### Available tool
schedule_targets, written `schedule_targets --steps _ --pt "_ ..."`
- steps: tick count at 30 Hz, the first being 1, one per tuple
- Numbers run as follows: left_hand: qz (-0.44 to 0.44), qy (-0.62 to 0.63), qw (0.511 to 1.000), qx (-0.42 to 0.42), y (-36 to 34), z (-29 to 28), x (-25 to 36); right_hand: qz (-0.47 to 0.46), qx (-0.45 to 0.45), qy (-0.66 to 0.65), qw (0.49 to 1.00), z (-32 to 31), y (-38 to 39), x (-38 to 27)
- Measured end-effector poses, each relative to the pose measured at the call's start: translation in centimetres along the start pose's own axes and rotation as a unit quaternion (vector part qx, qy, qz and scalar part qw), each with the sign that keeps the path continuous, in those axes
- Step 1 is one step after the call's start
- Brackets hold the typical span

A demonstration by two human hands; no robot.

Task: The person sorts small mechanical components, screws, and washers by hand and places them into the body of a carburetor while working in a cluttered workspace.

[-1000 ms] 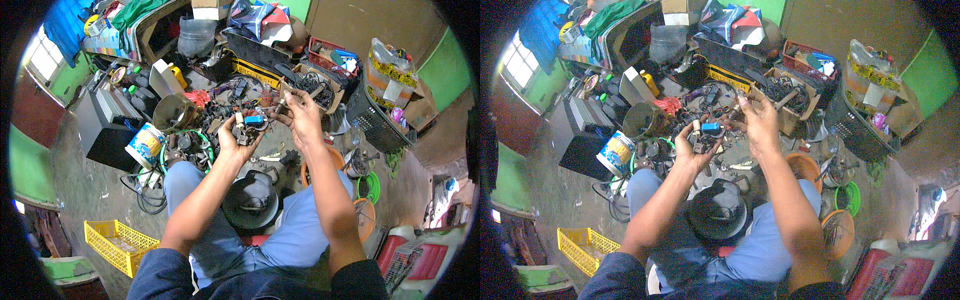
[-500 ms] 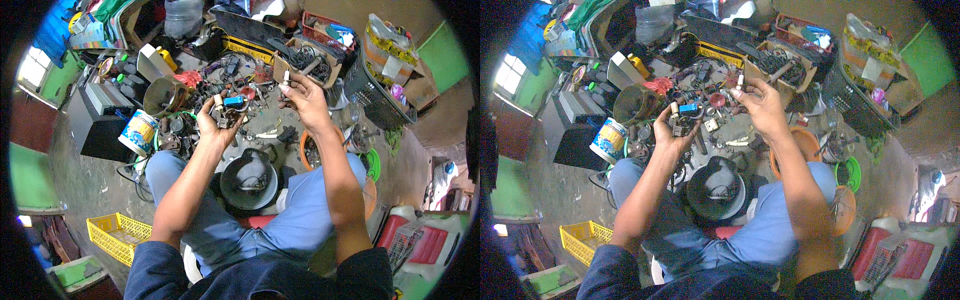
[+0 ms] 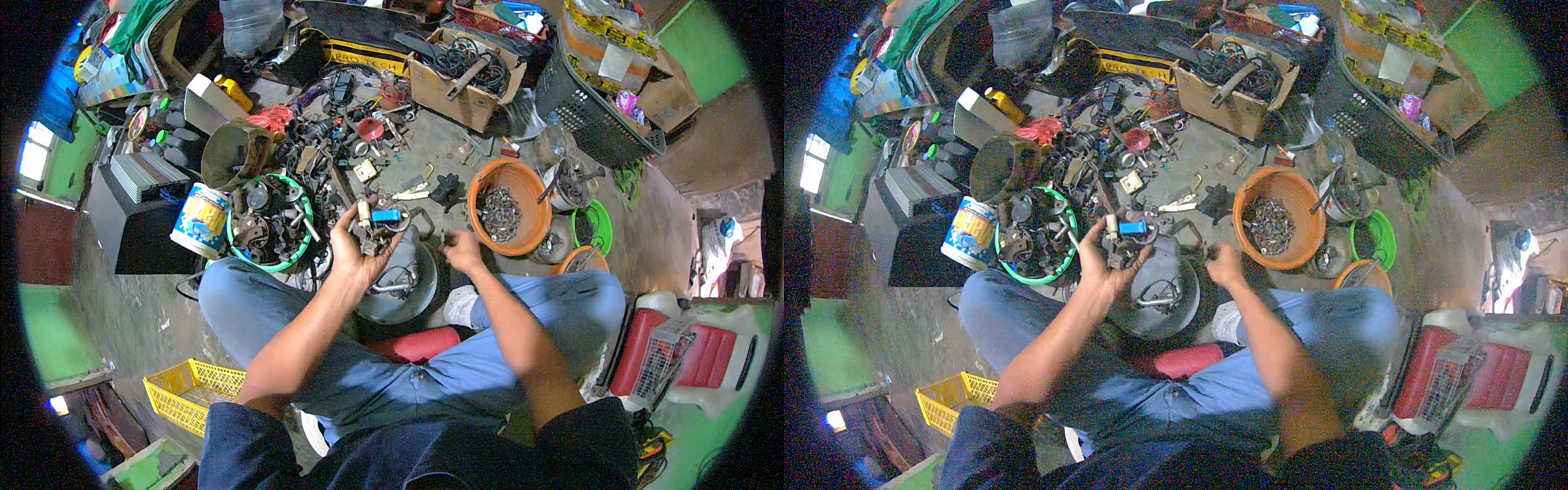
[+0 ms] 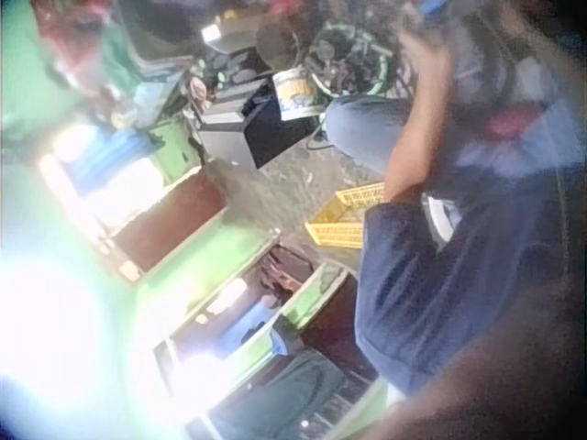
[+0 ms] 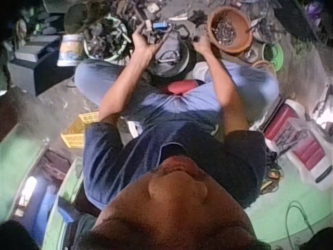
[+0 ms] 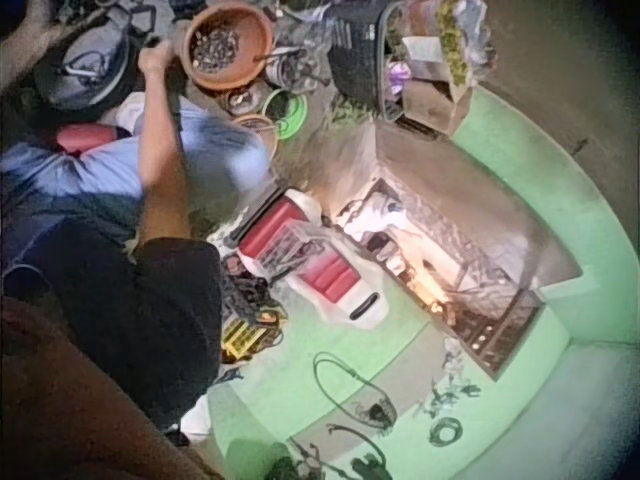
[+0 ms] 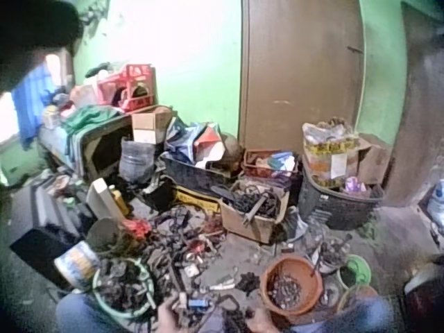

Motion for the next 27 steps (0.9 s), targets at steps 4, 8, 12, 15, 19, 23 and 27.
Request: schedule_targets --steps 4,8,12,15,19,23,27 --pt "-0.016 -0.008 1.0 0.019 0.7 -0.5 -2.3 0.072 0.003 0.067 0.995 2.9 1.0 3.4" --pt "-0.022 -0.019 0.999 0.016 0.8 -0.8 -2.8 0.056 0.001 0.076 0.996 4.1 1.4 3.6" --pt "-0.012 -0.006 1.0 0.015 0.6 -1.5 -2.0 0.09 0.011 0.017 0.996 3.0 1.3 0.6" --pt "0.004 0.007 1.0 -0.014 0.4 -0.9 -1.4 0.212 -0.099 -0.144 0.961 2.2 0.9 -1.0" --pt "0.011 0.008 1.0 -0.001 0.3 -1.6 -0.2 -0.043 -0.131 -0.012 0.99 2.8 1.8 -4.9" --pt "0.017 0.017 1.0 -0.004 0.4 -0.8 0.1 -0.034 -0.095 0.093 0.991 3.6 1.0 -2.5" --pt "0.037 0.024 0.999 -0.016 0.9 -0.6 0.7 -0.068 -0.059 0.073 0.993 2.4 -0.2 -4.0"
Point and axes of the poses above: each hand's wrist, its own y-axis away from the middle knuckle, its own z-axis out of the palm, x = y × z, the point moved 6 cm from there along -y, towards the middle knuckle, and after that the axes turned 8 degrees about -x, right-handed, at the moved point
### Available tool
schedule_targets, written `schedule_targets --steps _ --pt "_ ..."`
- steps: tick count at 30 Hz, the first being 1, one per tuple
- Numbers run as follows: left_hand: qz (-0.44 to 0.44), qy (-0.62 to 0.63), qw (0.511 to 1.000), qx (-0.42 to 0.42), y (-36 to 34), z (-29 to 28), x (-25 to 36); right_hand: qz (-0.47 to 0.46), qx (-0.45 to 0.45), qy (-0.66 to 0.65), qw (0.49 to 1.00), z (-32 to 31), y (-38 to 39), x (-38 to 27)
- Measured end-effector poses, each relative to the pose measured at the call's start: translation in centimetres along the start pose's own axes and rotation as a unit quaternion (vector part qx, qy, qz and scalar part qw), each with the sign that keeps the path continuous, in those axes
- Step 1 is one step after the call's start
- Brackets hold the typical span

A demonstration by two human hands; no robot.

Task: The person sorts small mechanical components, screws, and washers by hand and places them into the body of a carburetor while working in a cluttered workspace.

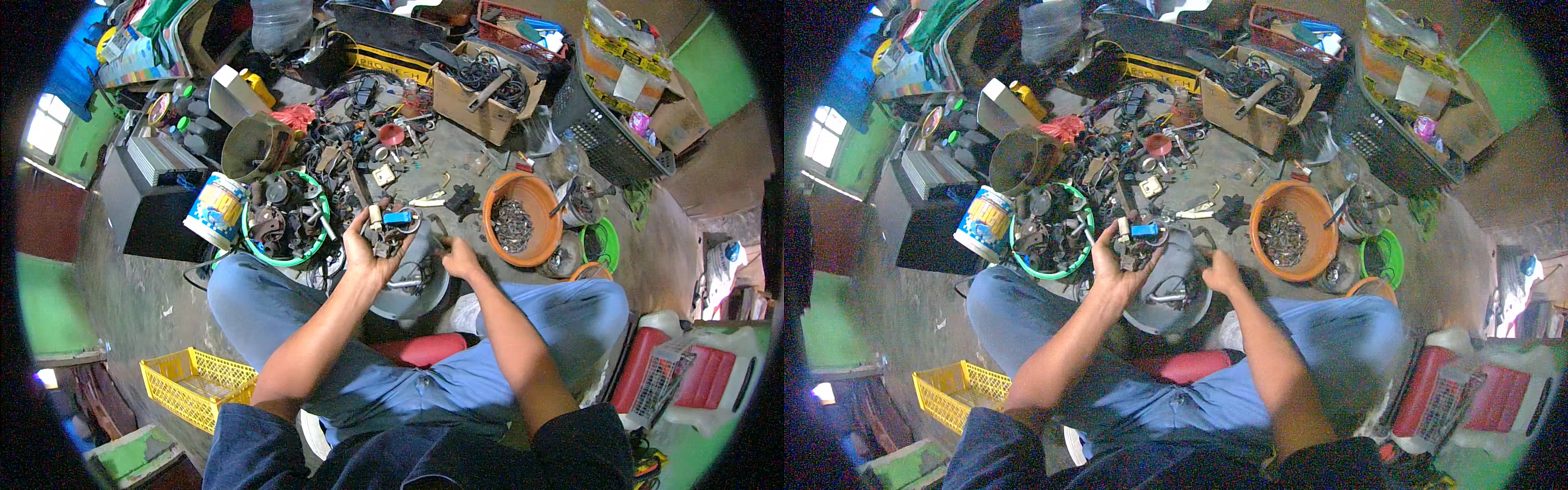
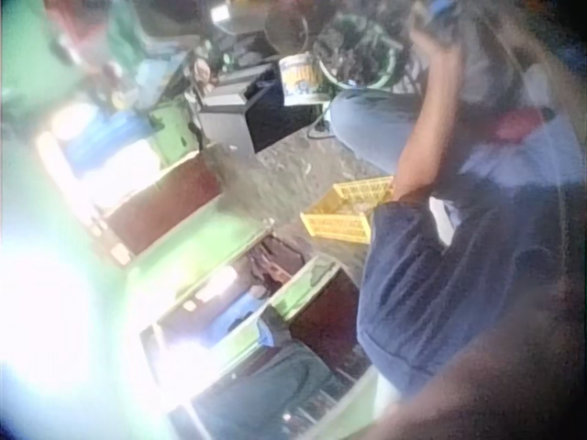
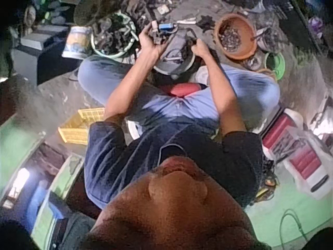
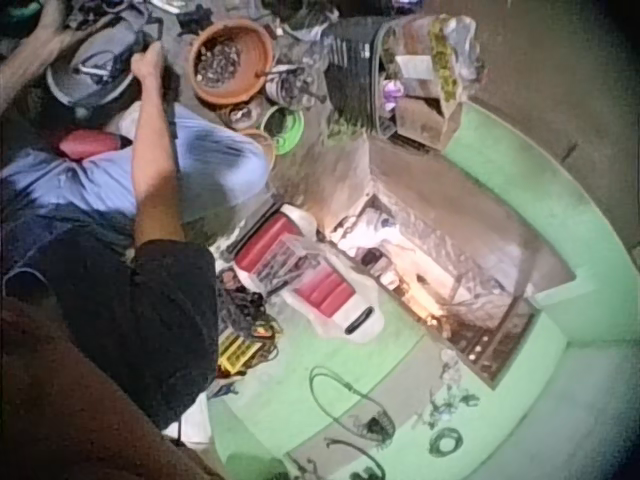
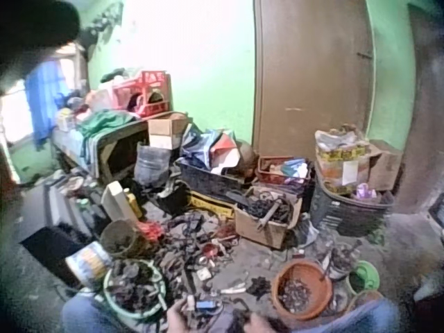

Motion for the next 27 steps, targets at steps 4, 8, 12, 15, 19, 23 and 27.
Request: schedule_targets --steps 4,8,12,15,19,23,27 --pt "0.026 0.029 0.999 0.006 0.7 -0.7 1.5 0.054 -0.004 -0.129 0.99 -2.6 -0.2 -4.2" --pt "0.039 0.039 0.998 -0.009 0.2 -0.7 2.2 0.078 0.168 -0.139 0.973 -3.4 -1.9 -2.2" --pt "0.039 0.034 0.999 -0.005 -0.1 -0.9 2.3 0.097 0.262 -0.328 0.902 -2.4 -4.0 1.1" --pt "0.051 0.048 0.998 0.004 0.4 -2.1 3.1 0.18 0.223 -0.449 0.846 -1.0 -3.8 1.2" --pt "0.042 0.043 0.998 0.008 0.5 -0.9 2.3 0.196 0.195 -0.46 0.844 1.1 -5.0 6.1" --pt "0.039 0.028 0.999 0.001 0.4 -1.6 2.6 0.196 0.166 -0.392 0.883 2.4 -5.5 5.5" --pt "0.03 0.021 0.999 -0.007 0.3 -0.2 2.1 0.242 0.171 -0.309 0.904 1.2 -4.1 5.3"
Point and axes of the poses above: each hand's wrist, its own y-axis away from the middle knuckle, its own z-axis out of the palm, x = y × z, the point moved 6 cm from there along -y, towards the middle knuckle, and after that the axes turned 8 degrees about -x, right-handed, at the moved point
